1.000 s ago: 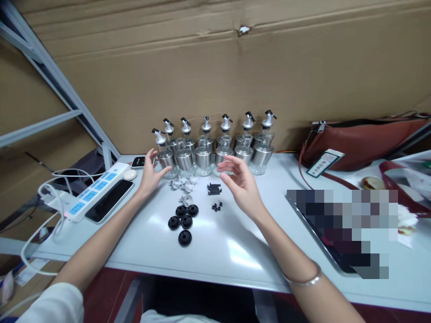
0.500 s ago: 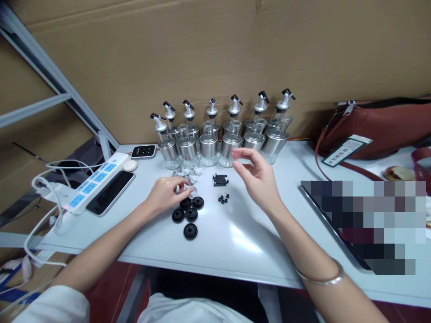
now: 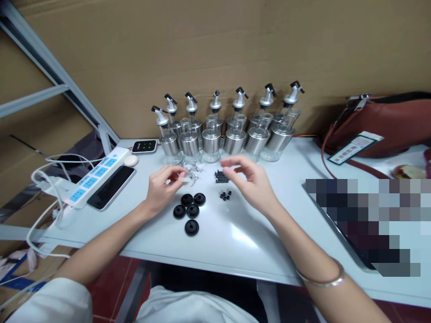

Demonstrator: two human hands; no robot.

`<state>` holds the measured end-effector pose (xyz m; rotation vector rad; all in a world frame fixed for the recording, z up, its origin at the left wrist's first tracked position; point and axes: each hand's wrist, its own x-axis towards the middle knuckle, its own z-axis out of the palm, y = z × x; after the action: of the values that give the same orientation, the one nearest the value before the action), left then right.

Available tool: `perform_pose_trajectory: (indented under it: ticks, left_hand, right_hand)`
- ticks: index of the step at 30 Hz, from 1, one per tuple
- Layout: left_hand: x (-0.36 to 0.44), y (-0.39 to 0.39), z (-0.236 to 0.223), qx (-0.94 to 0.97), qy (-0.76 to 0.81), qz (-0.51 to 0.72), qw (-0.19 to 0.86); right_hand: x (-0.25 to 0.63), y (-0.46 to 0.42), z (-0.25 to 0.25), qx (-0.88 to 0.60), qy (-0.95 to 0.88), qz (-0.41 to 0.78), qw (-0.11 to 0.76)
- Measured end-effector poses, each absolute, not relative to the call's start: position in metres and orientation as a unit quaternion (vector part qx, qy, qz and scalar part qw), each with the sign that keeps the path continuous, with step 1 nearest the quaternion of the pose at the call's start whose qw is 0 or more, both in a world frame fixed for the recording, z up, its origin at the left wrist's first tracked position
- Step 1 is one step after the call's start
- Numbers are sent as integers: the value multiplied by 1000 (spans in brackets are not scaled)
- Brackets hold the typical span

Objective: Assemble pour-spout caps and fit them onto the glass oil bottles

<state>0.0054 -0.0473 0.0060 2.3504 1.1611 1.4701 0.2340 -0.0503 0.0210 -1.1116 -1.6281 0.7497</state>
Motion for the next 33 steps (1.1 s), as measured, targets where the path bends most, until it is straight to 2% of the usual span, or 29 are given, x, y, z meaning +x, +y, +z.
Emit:
perform_pose_trajectory:
  ticks: [3,5,9,12,15,20,27,30,33]
  left_hand:
    - [13,-55,5,748,369,543,101]
    - [17,-60,3,745,349,554,132]
    - [20,-63,-3,760,302,547,179]
    - [17,-62,-3,802,257,511,175]
    - [14,-61,-1,836,217,478,162]
    - [15,-64,-1,849,191,449,202]
    - [15,-62,1,880,179,411,157]
    - [13,-59,1,879,188,420,126]
    - [12,-57,0,872,191,442,84]
  right_hand:
    - [221,-60,21,-426,-722,347,421]
    - [213,-65,21,-404,-737,356,408]
    - [208,-68,20,-382,-726,359,444]
    - [212,-67,19,-372,-709,374,467]
    - [216,-65,19,-371,-701,389,468]
    - [218,-63,20,-387,-704,374,463]
    - [221,-62,22,-403,-713,347,457]
    - [231,-57,23,-412,-765,287,404]
    - [242,-51,21,-421,-836,206,286]
